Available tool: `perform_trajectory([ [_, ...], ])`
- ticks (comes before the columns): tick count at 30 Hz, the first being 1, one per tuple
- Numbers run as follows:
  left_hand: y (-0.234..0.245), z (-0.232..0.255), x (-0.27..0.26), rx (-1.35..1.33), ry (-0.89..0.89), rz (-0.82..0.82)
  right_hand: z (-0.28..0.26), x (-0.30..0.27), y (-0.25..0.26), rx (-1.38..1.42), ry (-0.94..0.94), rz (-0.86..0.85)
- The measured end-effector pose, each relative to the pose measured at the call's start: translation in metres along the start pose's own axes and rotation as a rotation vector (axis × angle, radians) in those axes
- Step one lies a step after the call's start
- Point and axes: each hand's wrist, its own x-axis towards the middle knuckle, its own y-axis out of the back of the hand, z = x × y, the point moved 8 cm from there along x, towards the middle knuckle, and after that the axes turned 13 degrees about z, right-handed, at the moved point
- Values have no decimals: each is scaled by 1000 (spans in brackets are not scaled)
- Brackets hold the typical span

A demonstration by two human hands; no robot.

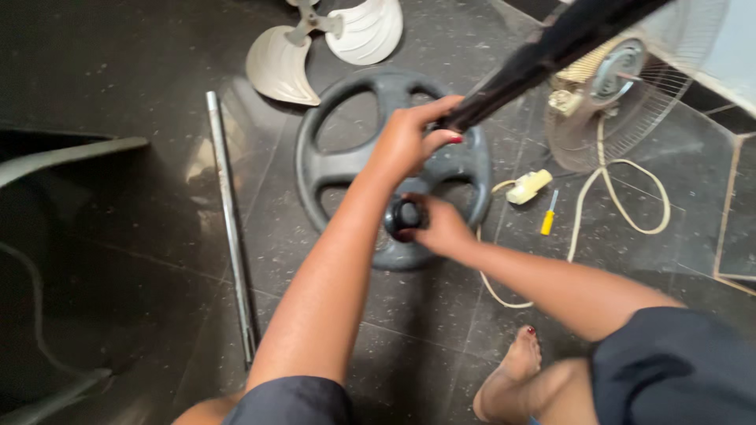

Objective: The person assembles a standing fan by inserting a metal pole into a circular base and securing it with a screwdriver. They then attach a plastic cap to the pole.

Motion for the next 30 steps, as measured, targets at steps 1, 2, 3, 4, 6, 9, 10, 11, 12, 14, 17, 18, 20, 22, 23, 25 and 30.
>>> perform_trajectory([
  [1, 0, -1, -1, -41, -6, 8, -6, -1, 27, -7, 3, -2],
  [2, -1, -2, -3, -82, -12, 16, -14, -4, 51, -14, 6, -4],
  [3, -2, -5, -1, -52, 14, 9, -31, -5, 73, -7, 87, 1],
  [4, -2, -9, -2, -23, 40, 2, -49, -9, 93, -2, 168, 4],
  [6, -2, -5, -2, -2, -14, 23, -89, -17, 129, -14, 344, 4],
  [9, 1, 3, -1, 21, -102, 50, -148, -32, 171, -66, 592, 37],
  [10, 0, -4, -1, 46, -15, 30, -163, -37, 186, -94, 642, 66],
  [11, -2, -11, -3, 72, 79, 10, -176, -41, 200, -118, 688, 92],
  [12, -3, -10, -4, 80, 71, 33, -187, -43, 218, -76, 703, 132],
  [14, -4, -6, 0, 97, 55, 69, -208, -44, 250, 14, 728, 217],
  [17, -11, -18, -3, 187, 165, 62, -231, -39, 289, 376, 826, 356],
  [18, -12, -20, -3, 182, 173, 74, -236, -36, 298, 461, 855, 402],
  [20, -15, -20, -1, 169, 182, 91, -241, -29, 316, 631, 915, 499],
  [22, -16, -15, 1, 153, 132, 106, -245, -20, 326, 512, 940, 616],
  [23, -15, -12, 0, 148, 110, 112, -246, -15, 326, 458, 931, 652],
  [25, -15, -15, -1, 125, 168, 105, -244, -3, 322, 354, 889, 700],
  [30, -13, -9, -1, 15, 163, 98, -233, 17, 295, 363, 798, 639],
])
